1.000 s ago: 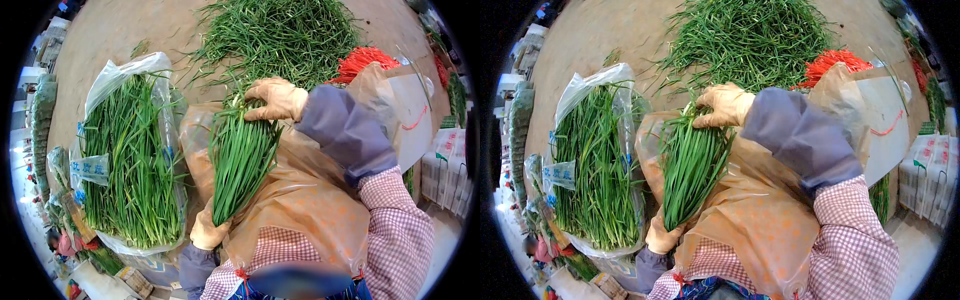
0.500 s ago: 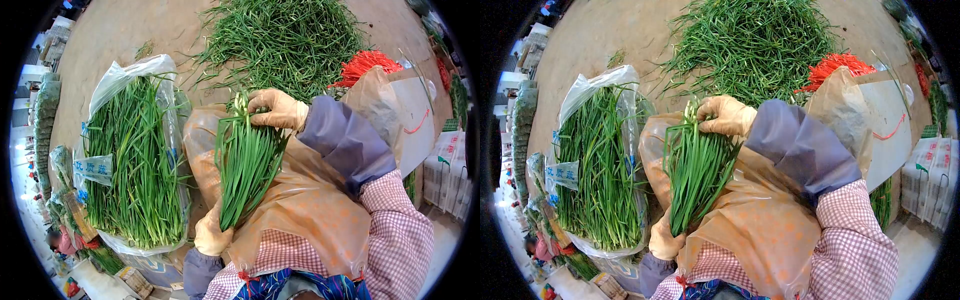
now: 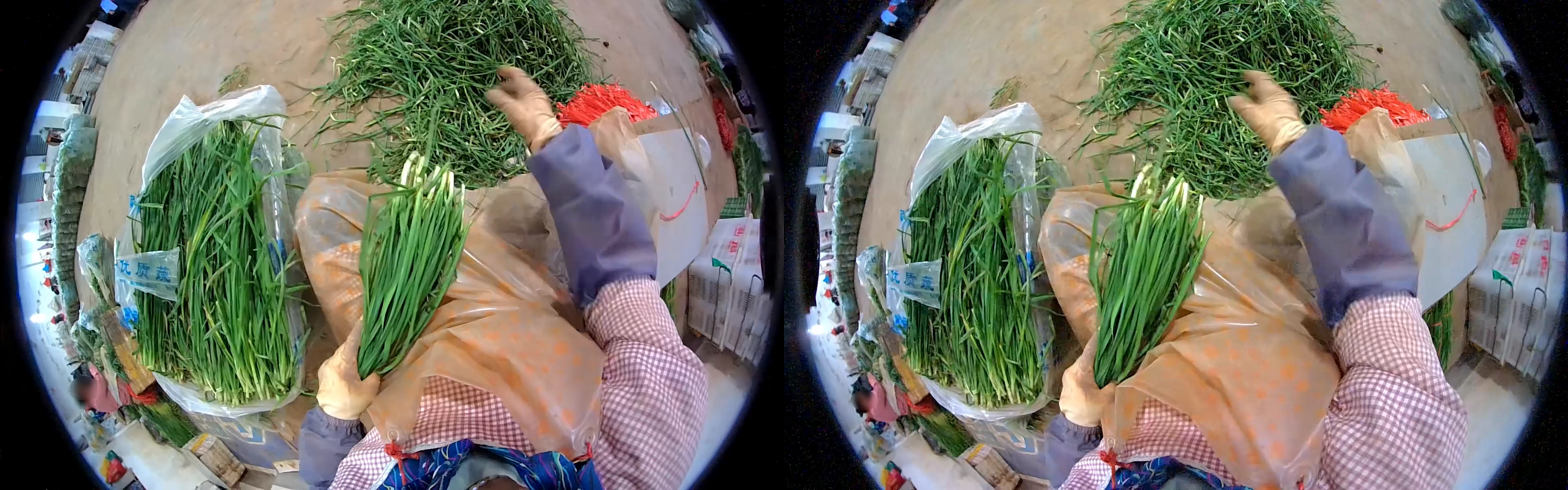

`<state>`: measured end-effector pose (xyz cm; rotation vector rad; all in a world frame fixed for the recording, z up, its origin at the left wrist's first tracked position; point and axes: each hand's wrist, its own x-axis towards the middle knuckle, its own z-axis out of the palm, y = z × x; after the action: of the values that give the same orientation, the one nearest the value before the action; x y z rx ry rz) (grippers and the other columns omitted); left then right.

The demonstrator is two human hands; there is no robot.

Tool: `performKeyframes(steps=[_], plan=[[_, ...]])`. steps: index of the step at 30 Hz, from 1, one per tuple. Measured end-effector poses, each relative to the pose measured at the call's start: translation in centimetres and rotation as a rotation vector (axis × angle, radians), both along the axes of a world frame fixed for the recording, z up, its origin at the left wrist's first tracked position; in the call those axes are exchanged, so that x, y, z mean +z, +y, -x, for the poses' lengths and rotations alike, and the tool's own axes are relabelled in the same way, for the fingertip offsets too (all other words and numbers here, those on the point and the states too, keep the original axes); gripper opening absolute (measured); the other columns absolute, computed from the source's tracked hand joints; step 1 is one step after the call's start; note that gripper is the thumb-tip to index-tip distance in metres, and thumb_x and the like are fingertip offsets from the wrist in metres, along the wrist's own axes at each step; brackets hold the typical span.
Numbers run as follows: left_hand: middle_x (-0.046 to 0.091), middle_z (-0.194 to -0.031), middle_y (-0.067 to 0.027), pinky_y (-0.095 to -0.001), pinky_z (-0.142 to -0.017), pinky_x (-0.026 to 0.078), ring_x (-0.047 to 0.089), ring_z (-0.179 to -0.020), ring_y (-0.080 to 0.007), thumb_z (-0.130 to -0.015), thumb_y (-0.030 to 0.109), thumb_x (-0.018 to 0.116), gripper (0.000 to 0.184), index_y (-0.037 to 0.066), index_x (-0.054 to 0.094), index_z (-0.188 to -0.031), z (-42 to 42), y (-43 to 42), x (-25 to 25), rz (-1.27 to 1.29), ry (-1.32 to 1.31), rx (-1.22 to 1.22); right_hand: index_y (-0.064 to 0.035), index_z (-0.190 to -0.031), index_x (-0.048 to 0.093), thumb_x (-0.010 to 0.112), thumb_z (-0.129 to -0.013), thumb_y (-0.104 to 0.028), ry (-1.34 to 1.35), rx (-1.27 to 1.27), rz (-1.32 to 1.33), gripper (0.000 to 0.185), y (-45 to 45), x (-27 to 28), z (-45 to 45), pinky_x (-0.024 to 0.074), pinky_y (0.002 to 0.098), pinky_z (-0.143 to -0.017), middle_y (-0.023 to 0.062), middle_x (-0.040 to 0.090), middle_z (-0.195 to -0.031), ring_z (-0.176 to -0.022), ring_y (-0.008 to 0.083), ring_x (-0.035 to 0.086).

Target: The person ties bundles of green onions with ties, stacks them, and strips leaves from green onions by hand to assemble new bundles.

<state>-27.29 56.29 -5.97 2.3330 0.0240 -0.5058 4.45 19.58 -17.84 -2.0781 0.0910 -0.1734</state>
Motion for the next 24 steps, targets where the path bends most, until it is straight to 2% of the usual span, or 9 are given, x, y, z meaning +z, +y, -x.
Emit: performKeyframes(steps=[2,4,6,8,12,14,15,20,24], plan=[[0.066,-0.11,-0.0217,-0.0417,-0.083,0.054,0.066,-0.097,-0.0379,-0.061,0.003,0.064,0.082,0.009,0.044,-0.141,-0.4,-0.1,0.3,-0.023,0.0,-0.016,-0.0023,-0.129,0.056,0.068,-0.088,-0.039,0.096,0.426,-0.037,0.056,4.4,7.2,4.3,0.0496,0.0364,-0.094,0.0181,0.064,-0.119,-0.109,0.0297,0.061],[0.065,-0.11,-0.0219,-0.0414,-0.083,0.055,0.066,-0.097,-0.0381,-0.061,0.002,0.065,0.084,0.011,0.044,-0.142,-0.9,-0.2,0.5,-0.006,0.007,-0.033,-0.002,-0.115,0.064,0.067,-0.09,-0.035,0.313,0.705,-0.015,0.042,6.5,9.5,6.1,0.0517,0.035,-0.088,0.0141,0.068,-0.102,-0.098,0.0233,0.063],[0.065,-0.11,-0.022,-0.0412,-0.083,0.055,0.066,-0.097,-0.038,-0.061,0.001,0.065,0.084,0.011,0.043,-0.142,-1.1,-0.5,0.8,-0.01,0.001,-0.042,-0.0008,-0.108,0.065,0.07,-0.088,-0.028,0.285,0.588,0.094,0.034,9.2,8.9,7.8,0.0516,0.0317,-0.074,0.0097,0.068,-0.089,-0.082,0.016,0.063],[0.065,-0.111,-0.022,-0.0409,-0.083,0.055,0.066,-0.098,-0.0374,-0.061,0.001,0.065,0.085,0.011,0.043,-0.143,-0.8,-0.3,0.7,0.0,-0.004,-0.035,-0.0023,-0.105,0.068,0.07,-0.087,-0.028,0.336,0.494,-0.211,0.032,10.2,6.7,8.4,0.0516,0.0321,-0.076,0.0118,0.07,-0.088,-0.084,0.0198,0.066],[0.065,-0.113,-0.022,-0.0402,-0.084,0.055,0.067,-0.099,-0.036,-0.061,0.001,0.065,0.086,0.009,0.042,-0.143,0.0,0.0,0.4,-0.023,0.037,-0.008,0.0001,-0.104,0.067,0.067,-0.089,-0.019,-0.075,0.301,-0.212,0.024,9.3,2.0,6.5,0.0512,0.0278,-0.07,0.0083,0.07,-0.086,-0.075,0.0127,0.062],[0.065,-0.113,-0.0222,-0.0398,-0.084,0.055,0.066,-0.099,-0.0362,-0.061,0.0,0.065,0.085,0.008,0.043,-0.142,0.1,0.1,0.2,0.011,0.047,0.001,0.0009,-0.102,0.066,0.067,-0.09,-0.019,0.087,0.066,-0.187,0.023,6.3,2.7,3.3,0.0509,0.0292,-0.068,0.0078,0.069,-0.084,-0.073,0.0124,0.061],[0.065,-0.114,-0.0223,-0.0396,-0.084,0.055,0.066,-0.1,-0.0363,-0.061,0.0,0.065,0.085,0.007,0.043,-0.142,0.0,0.1,0.1,0.029,0.052,0.009,0.0002,-0.1,0.066,0.068,-0.09,-0.019,0.094,0.176,0.127,0.022,4.2,4.0,2.6,0.0502,0.0291,-0.065,0.0073,0.068,-0.08,-0.07,0.0126,0.059],[0.063,-0.117,-0.0222,-0.038,-0.087,0.054,0.064,-0.105,-0.0364,-0.062,0.0,0.067,0.084,0.009,0.044,-0.143,-0.5,0.2,-0.3,0.233,0.029,0.04,-0.0078,-0.1,0.069,0.072,-0.083,-0.033,-0.515,0.973,0.393,0.031,7.1,9.0,5.7,0.0474,0.043,-0.085,0.0115,0.066,-0.097,-0.096,0.0312,0.062],[0.065,-0.112,-0.0195,-0.0424,-0.082,0.055,0.066,-0.096,-0.0363,-0.067,0.008,0.07,0.088,0.019,0.037,-0.147,-0.6,0.2,1.3,-0.018,0.079,-0.058,-0.0066,-0.096,0.07,0.07,-0.08,-0.041,0.007,1.063,0.539,0.038,10.4,8.6,6.6,0.0396,0.0456,-0.095,0.0133,0.066,-0.1,-0.096,0.0342,0.061]])
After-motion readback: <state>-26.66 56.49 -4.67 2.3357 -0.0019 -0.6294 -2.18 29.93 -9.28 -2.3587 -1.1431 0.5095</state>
